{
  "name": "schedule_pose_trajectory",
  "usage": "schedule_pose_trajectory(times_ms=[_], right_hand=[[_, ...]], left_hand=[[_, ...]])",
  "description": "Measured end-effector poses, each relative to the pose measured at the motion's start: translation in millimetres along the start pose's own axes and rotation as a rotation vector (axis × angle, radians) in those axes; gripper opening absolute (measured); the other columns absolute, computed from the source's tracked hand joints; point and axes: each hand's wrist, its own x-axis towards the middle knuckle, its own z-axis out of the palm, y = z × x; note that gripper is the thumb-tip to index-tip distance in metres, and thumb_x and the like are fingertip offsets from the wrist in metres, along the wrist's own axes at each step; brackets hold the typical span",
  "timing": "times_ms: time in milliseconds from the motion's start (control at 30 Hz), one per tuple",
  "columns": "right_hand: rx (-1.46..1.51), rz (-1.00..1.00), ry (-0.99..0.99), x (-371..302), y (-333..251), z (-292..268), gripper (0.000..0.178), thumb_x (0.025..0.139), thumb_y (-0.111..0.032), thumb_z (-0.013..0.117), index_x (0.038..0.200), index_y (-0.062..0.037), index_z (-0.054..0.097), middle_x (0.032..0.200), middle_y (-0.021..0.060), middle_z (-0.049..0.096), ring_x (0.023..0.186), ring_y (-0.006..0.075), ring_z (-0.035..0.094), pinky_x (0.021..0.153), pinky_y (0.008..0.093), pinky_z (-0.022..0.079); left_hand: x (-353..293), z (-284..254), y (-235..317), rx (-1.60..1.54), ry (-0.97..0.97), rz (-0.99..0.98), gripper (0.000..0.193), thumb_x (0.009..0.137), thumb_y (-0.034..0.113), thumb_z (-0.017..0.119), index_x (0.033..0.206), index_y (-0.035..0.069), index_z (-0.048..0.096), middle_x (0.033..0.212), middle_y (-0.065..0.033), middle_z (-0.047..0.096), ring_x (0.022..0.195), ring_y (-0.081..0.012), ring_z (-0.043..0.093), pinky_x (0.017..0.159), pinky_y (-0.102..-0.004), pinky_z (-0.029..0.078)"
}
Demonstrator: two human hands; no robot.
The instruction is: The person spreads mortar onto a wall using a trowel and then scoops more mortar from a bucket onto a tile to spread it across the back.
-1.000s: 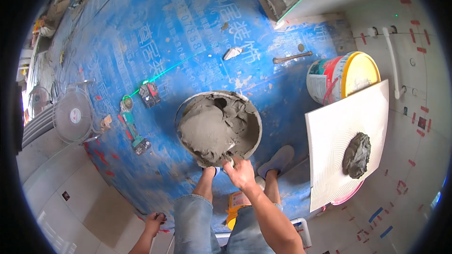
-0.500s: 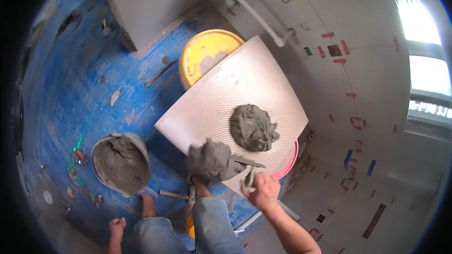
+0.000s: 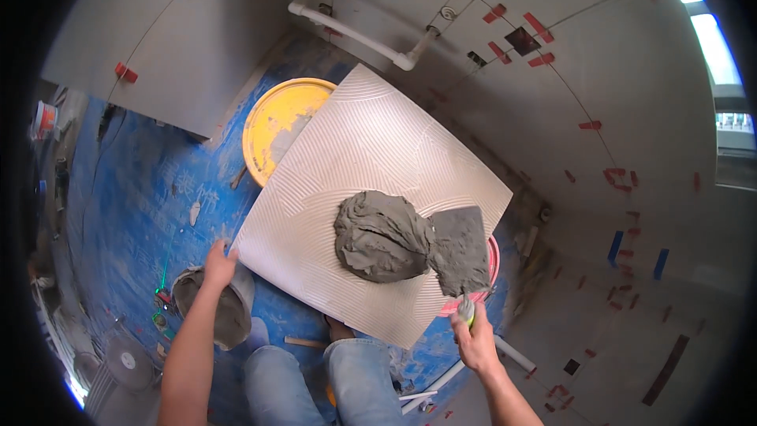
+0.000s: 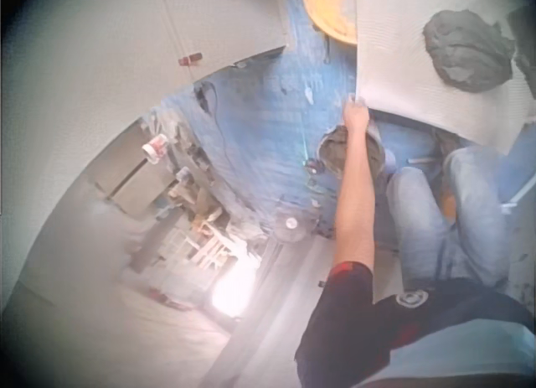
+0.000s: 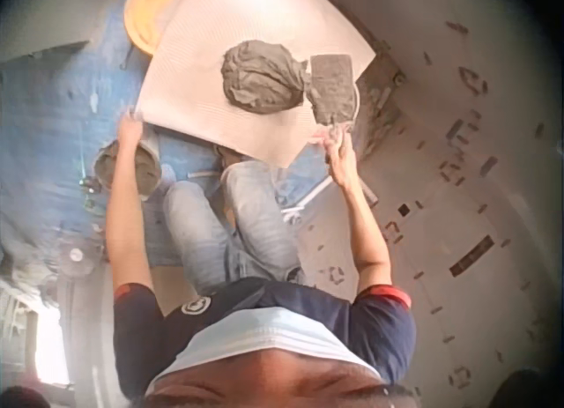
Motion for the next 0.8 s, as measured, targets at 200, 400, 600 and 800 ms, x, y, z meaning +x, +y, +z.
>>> schedule_pose_trajectory(times_ms=[200, 400, 600, 800], right_hand=[[0.967, 0.693, -0.218, 17, 17, 53, 0.061, 0.089, -0.069, 0.042, 0.081, -0.0095, 0.047, 0.061, 0.0035, 0.046, 0.044, 0.0148, 0.043, 0.041, 0.0283, 0.038], [1.170, 0.687, -0.279, 22, -11, 206, 0.058, 0.090, -0.068, 0.041, 0.084, -0.0098, 0.047, 0.065, 0.0040, 0.050, 0.048, 0.0144, 0.048, 0.044, 0.0292, 0.042], [-0.283, -0.006, -0.030, 22, -31, 242, 0.057, 0.092, -0.056, 0.048, 0.094, 0.0011, 0.052, 0.073, 0.0256, 0.063, 0.063, 0.0415, 0.064, 0.057, 0.0503, 0.051], [-0.687, 0.123, -0.023, 28, 31, 129, 0.054, 0.090, -0.052, 0.052, 0.105, -0.0009, 0.053, 0.082, 0.0223, 0.067, 0.076, 0.0395, 0.066, 0.067, 0.0462, 0.054]], left_hand=[[38, 20, 33, 0.163, 0.050, -0.139, 0.040, 0.083, 0.028, 0.067, 0.108, -0.002, 0.059, 0.109, -0.0288, 0.062, 0.105, -0.0419, 0.059, 0.087, -0.0441, 0.047], [50, 34, 30, 0.198, -0.100, -0.092, 0.040, 0.085, 0.030, 0.066, 0.106, -0.003, 0.061, 0.099, -0.0263, 0.065, 0.095, -0.0435, 0.061, 0.084, -0.0438, 0.048], [75, 24, -22, 0.003, -0.181, -0.030, 0.032, 0.093, 0.024, 0.057, 0.105, -0.004, 0.065, 0.101, -0.0206, 0.068, 0.094, -0.0297, 0.064, 0.085, -0.0366, 0.047], [84, 11, -52, -0.122, -0.224, -0.005, 0.031, 0.090, 0.024, 0.060, 0.104, -0.004, 0.067, 0.094, -0.0150, 0.069, 0.088, -0.0201, 0.063, 0.081, -0.0316, 0.047]])
